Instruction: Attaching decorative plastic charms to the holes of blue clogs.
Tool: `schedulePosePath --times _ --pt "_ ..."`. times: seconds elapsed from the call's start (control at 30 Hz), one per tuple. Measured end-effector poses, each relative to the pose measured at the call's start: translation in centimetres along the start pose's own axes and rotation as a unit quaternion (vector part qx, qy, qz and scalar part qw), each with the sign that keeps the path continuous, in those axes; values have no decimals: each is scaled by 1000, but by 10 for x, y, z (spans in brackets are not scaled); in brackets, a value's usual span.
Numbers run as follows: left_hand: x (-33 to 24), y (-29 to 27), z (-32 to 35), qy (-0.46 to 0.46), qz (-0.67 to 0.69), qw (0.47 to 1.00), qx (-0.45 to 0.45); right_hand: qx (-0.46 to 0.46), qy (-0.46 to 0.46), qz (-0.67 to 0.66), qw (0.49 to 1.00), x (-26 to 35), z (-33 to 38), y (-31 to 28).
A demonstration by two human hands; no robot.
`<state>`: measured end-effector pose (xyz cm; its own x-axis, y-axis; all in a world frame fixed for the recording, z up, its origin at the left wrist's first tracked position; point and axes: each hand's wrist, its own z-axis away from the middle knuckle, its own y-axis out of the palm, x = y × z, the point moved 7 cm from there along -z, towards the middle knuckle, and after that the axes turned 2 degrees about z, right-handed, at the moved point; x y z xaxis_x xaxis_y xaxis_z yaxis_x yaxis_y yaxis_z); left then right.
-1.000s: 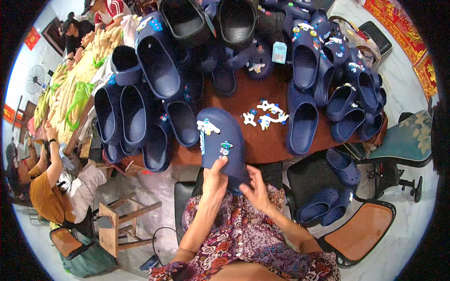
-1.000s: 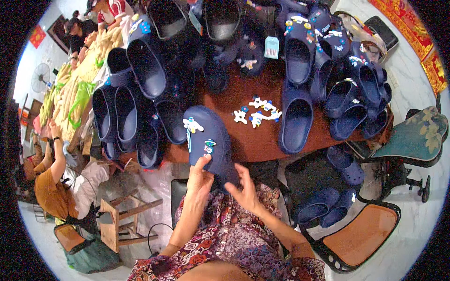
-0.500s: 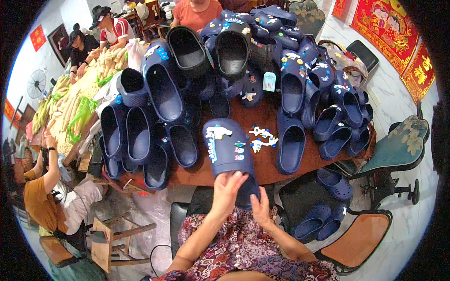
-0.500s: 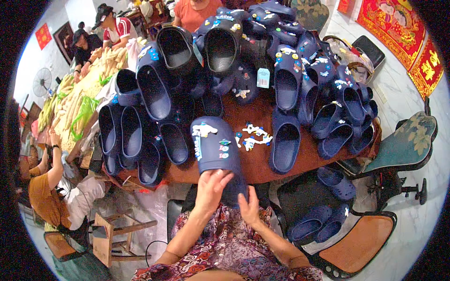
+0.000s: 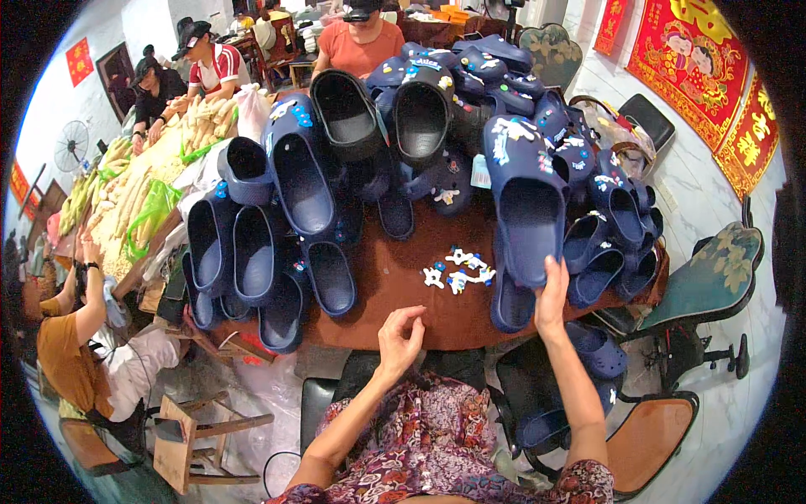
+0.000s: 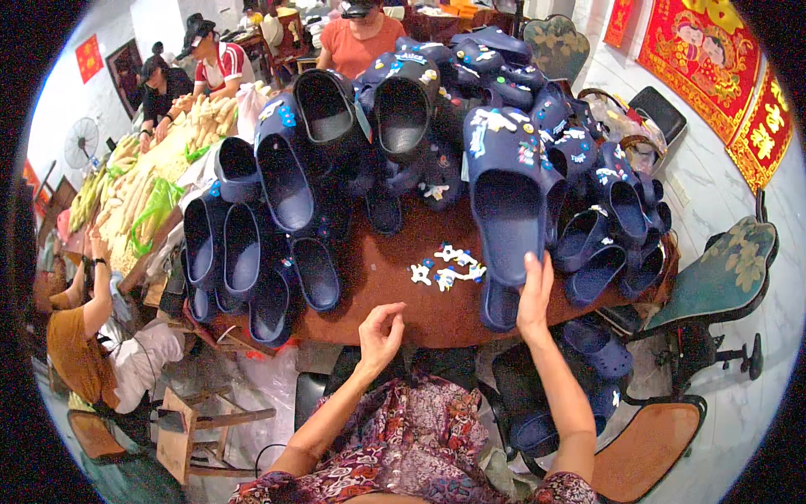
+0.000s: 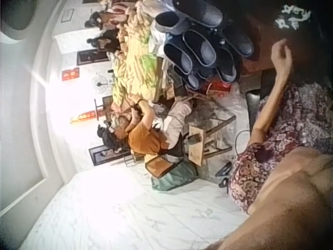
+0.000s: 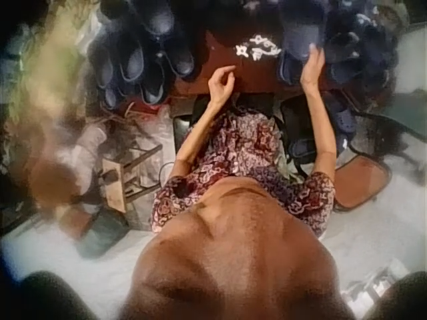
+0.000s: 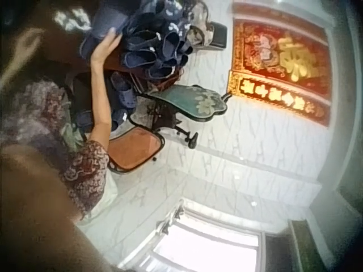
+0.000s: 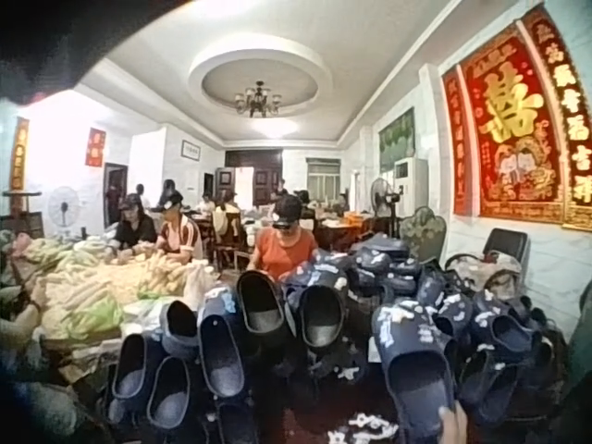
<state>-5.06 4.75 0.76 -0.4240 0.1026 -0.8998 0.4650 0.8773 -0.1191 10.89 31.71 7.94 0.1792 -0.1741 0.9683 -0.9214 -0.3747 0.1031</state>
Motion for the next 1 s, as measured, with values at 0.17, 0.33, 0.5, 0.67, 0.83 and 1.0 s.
schedulePosePath --times 0.17,0.33,0.5,0.67,0.83,1.0 --pt "26 8 6 57 -133 988 61 31 21 -26 999 39 -75 47" --pt "29 11 13 112 -135 980 95 7 47 22 999 37 -160 69" --pt "33 13 14 150 -154 973 89 83 78 -47 992 46 -224 106" --pt "38 14 17 139 -147 975 95 54 4 -51 997 46 -233 107" --pt "36 16 18 151 -164 970 101 97 13 -10 995 25 -219 100" --pt "37 14 20 158 -171 967 102 88 -30 39 995 16 -195 81"
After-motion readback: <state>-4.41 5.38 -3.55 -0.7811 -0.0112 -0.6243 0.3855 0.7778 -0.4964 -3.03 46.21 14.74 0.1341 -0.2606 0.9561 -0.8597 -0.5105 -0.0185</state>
